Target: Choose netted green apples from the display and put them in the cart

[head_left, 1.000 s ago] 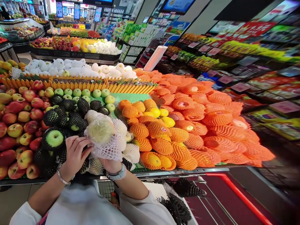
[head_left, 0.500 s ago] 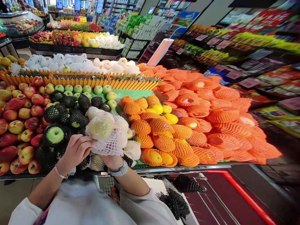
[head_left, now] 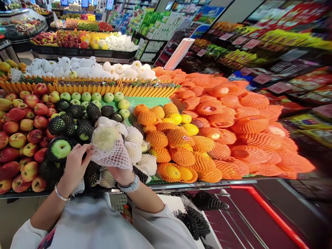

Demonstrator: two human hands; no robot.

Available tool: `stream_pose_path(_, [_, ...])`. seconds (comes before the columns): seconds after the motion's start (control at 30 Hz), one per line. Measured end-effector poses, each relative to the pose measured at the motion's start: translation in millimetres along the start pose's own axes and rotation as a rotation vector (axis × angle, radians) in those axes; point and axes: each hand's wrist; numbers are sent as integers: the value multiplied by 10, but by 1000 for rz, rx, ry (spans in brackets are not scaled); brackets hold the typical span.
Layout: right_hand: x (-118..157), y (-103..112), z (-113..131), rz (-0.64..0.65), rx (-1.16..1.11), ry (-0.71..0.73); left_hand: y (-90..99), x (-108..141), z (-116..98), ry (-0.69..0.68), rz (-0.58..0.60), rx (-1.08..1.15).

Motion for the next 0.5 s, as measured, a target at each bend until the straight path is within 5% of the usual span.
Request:
stream_pose_path(0.17, [-18,22,-7,-24,-70,-7,10,-12,23,-8,78,179])
stream_pose_path(0.37, [-121,29,28,-18,-37,-3,-86,47,65,-302,-212,306])
stream_pose_path(0.5, [-218,6,-5,52,101,5,-190,109,105,-234,-376,283])
Point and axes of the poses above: each hand's wrist, its own x-axis away from the middle knuckle, its own y-axis out of the back of the hand, z = x × y, and after that the axes turned 11 degrees about -y, right-handed
